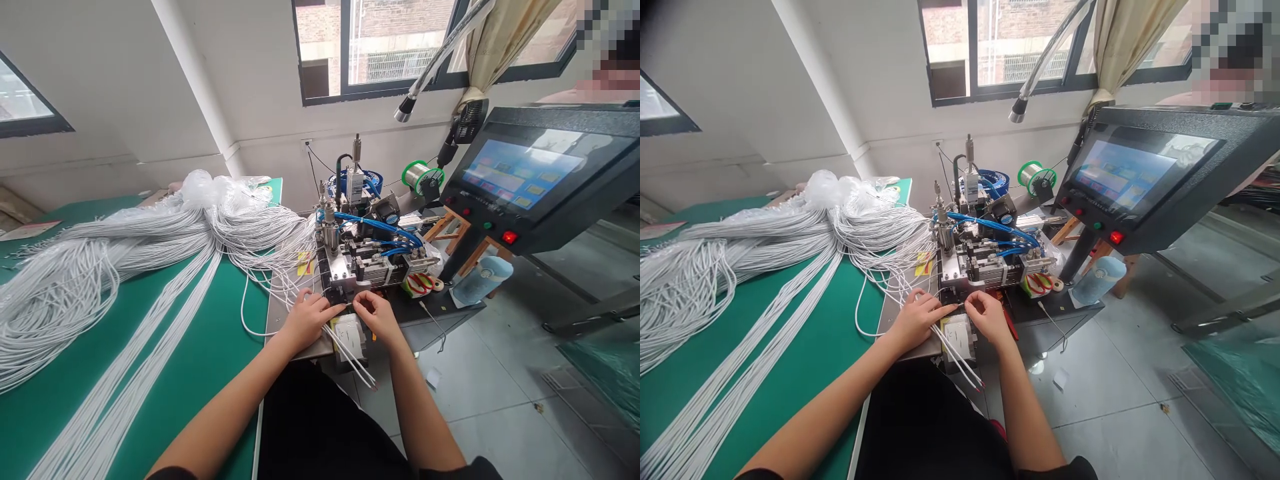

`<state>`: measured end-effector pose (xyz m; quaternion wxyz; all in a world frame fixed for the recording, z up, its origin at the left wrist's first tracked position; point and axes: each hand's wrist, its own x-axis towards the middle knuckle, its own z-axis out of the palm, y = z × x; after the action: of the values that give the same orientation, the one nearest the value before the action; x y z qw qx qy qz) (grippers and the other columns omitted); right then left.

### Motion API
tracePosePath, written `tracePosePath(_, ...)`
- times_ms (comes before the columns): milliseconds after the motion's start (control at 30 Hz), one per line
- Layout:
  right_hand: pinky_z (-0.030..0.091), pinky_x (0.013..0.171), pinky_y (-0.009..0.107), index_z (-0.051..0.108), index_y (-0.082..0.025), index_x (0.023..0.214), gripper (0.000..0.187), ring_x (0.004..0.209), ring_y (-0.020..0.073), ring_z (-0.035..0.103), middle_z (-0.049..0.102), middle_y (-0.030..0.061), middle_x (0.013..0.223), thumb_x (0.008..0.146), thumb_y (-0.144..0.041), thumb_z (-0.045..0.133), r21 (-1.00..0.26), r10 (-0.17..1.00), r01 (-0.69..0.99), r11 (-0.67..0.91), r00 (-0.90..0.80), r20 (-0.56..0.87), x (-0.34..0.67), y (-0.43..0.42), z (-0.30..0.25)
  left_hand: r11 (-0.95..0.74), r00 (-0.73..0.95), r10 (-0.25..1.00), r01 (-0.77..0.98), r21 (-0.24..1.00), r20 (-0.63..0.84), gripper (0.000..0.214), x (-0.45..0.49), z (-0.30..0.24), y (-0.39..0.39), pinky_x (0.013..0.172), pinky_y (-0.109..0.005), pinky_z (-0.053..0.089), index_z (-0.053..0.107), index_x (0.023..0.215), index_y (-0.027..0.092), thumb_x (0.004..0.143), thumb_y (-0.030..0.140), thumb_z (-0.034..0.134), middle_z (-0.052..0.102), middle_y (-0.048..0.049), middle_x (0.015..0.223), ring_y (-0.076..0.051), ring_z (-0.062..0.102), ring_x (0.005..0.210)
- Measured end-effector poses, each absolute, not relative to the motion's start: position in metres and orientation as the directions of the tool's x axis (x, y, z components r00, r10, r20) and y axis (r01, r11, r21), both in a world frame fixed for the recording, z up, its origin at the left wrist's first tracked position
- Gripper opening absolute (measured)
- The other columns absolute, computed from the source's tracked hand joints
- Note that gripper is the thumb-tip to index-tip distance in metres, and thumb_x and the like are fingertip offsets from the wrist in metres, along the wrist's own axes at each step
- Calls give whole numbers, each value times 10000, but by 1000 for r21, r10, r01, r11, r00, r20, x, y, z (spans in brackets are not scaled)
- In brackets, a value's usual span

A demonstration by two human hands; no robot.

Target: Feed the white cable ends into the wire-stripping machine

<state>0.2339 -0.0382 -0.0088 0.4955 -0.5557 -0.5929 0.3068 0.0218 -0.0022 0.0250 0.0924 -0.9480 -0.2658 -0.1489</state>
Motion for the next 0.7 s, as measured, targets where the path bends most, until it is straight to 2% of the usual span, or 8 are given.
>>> tracePosePath(233, 372, 604, 256, 550, -182, 733, 251, 641, 151, 481, 538, -2, 675, 842, -405, 511, -940, 975, 289, 184, 67, 211, 234, -27, -19, -808, 788, 517, 578, -113, 334, 520, 23, 24, -4, 990, -447, 263, 566, 1253, 316, 820, 44, 470, 617, -24, 848, -195, 561, 865)
tracePosePath(367, 368, 606, 252, 538, -185, 714, 281, 646, 149, 469, 516, -10, 673, 821, -445, 522, -963, 984, 218, 159, 41, 171, 234, -24, -25, -796, 783, 533, 593, -125, 320, 558, 26, 24, -5, 1004, -458, 257, 531, 1289, 354, 833, 39, 469, 614, -15, 837, -189, 565, 845)
tracePosePath(600, 306, 504, 227, 482, -192, 661, 311, 527, 110, 351, 401, -52, 570, 736, -474, 591, -996, 997, -88, 13, 79, 6, 224, -23, -32, -748, 748, 604, 651, -130, 275, 610, 34, 24, -10, 978, -491, 286, 479, 1318, 390, 829, 26, 463, 606, -22, 848, -207, 561, 828)
tracePosePath(700, 290, 472, 219, 500, -187, 665, 325, 499, 100, 339, 405, -54, 553, 706, -487, 621, -988, 995, -149, -42, 81, -54, 222, -22, -35, -741, 736, 616, 662, -111, 282, 587, 36, 22, -10, 982, -486, 282, 494, 1306, 389, 835, 40, 473, 596, -17, 829, -202, 566, 806)
